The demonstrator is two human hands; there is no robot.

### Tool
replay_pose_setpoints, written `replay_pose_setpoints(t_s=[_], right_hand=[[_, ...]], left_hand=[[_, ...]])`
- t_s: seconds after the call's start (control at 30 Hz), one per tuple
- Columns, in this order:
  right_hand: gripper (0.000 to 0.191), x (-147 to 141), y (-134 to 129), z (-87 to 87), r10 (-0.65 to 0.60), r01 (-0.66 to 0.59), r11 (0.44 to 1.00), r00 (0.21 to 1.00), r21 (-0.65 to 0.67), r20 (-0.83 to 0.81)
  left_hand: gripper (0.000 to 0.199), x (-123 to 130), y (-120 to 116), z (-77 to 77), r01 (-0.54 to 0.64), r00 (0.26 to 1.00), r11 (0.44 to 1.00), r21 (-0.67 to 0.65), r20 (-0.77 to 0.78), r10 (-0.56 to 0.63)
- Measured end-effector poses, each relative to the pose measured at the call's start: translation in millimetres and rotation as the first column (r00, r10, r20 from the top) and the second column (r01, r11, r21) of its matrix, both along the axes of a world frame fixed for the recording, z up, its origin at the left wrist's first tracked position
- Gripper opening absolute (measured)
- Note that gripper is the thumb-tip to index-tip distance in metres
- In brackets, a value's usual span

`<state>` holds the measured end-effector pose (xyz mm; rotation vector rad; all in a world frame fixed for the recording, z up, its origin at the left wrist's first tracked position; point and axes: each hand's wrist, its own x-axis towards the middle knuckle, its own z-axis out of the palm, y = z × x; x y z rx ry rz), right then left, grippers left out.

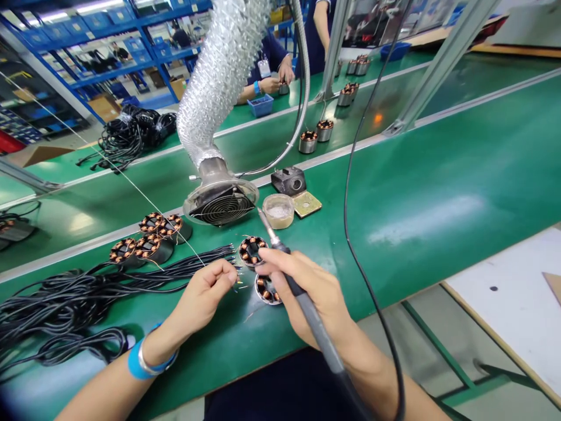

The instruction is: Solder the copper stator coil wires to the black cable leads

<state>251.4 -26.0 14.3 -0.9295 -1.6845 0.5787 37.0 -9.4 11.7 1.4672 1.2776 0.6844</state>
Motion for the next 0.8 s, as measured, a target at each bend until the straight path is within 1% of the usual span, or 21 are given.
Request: replay_pose_setpoints(t_s=[0.07,0.13,0.17,0.33,0.4,0.57,0.8], right_hand=[[0.048,6.8,-7.4,6.7,-0.005,0.005,0.999,1.000,0.041,-0.021],[0.042,10.1,-11.6,11.7,-0.012,0.015,0.996,1.000,0.086,-0.029],[0.037,10.2,-12.4,13.1,-0.022,0.025,0.996,0.999,0.087,-0.030],[0.017,2.5,-8.7,9.7,-0.157,0.157,0.988,0.987,0.001,-0.047],[0.013,-1.2,-6.9,7.3,-0.179,0.178,0.984,0.983,-0.012,-0.030],[0.011,-6.1,-4.6,6.3,-0.201,0.201,0.980,0.979,0.002,0.020],[0.010,-8.7,-3.5,8.8,-0.222,0.223,0.975,0.974,-0.002,0.038]], left_hand=[[0.023,-0.7,2.0,-1.1,-0.018,1.000,1.000,0.016,-0.008,0.019],[0.023,-1.9,4.8,-1.5,-0.039,0.999,0.999,0.036,-0.017,0.040],[0.023,-2.6,6.5,-1.6,-0.047,0.999,0.998,0.044,-0.022,0.048],[0.023,-5.3,14.4,-2.9,-0.046,0.998,0.998,0.043,-0.033,0.047],[0.023,-5.9,16.3,-3.6,-0.040,0.999,0.999,0.034,-0.033,0.041],[0.022,-7.4,17.9,-3.9,-0.024,0.999,1.000,0.020,-0.040,0.025],[0.021,-8.0,18.1,-3.2,-0.004,1.000,1.000,0.020,-0.030,0.004]])
